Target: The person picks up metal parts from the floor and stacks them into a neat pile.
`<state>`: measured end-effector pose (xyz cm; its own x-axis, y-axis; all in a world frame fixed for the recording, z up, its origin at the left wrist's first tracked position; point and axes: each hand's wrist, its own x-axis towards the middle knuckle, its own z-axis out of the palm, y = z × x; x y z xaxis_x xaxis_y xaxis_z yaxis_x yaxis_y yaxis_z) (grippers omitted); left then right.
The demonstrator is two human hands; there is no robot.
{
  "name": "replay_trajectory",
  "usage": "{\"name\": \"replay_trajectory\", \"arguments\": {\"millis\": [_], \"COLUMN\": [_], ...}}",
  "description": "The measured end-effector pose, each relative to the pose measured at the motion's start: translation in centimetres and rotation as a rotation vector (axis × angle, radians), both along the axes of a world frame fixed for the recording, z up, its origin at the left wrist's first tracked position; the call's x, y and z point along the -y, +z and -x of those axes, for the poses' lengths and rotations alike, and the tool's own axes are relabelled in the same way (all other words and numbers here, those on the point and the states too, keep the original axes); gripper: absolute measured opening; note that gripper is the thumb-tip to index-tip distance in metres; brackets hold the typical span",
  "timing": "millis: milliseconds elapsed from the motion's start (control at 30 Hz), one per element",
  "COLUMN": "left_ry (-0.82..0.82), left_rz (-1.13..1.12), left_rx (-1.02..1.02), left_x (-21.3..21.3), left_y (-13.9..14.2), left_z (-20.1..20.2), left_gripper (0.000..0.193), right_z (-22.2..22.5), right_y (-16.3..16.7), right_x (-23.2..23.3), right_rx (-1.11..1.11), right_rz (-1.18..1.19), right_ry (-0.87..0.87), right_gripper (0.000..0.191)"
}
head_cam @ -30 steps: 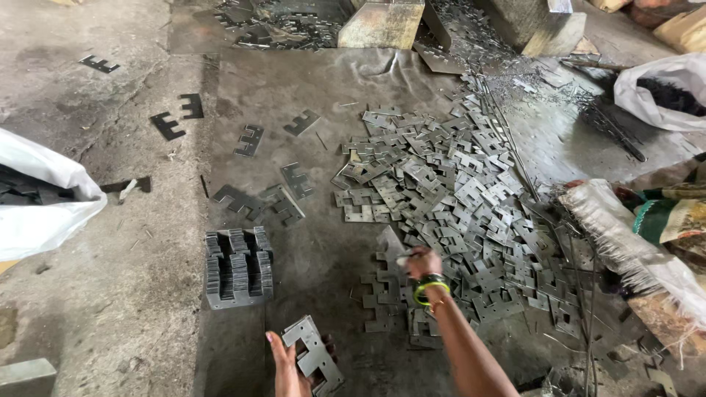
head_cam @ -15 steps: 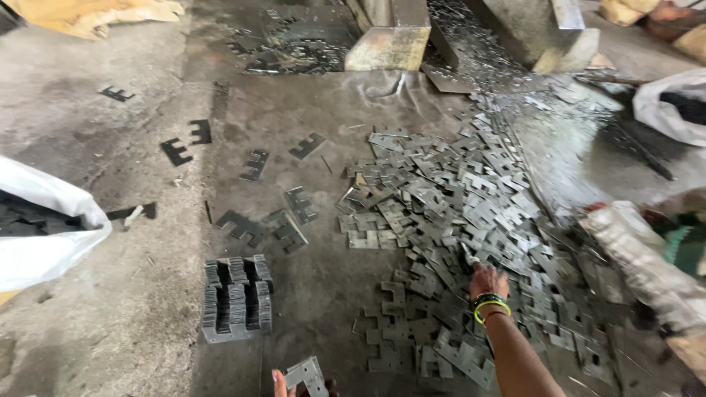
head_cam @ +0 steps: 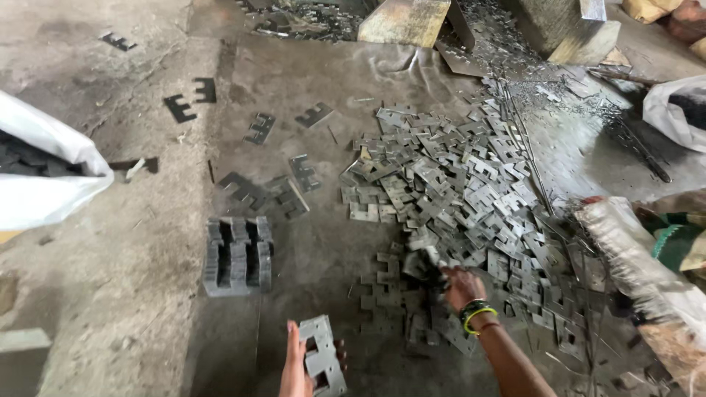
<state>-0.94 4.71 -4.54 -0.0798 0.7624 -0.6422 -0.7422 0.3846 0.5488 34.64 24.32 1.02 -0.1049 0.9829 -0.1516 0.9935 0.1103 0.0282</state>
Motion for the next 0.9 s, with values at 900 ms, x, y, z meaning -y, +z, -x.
{"name": "replay_trajectory", "arguments": {"millis": [900], "left_ry": [0.017], "left_rz": [-0.023], "left_rx": [-0.140], "left_x": [4.6], "left_y": [5.1], "left_z": [4.2], "left_gripper": [0.113], "right_z": [23.3], "right_y": [1.5], "right_x": [17.9], "right_rx": [-0.098], "right_rz": [0.183], "right_ry": [0.262], "right_gripper": [0.061]}}
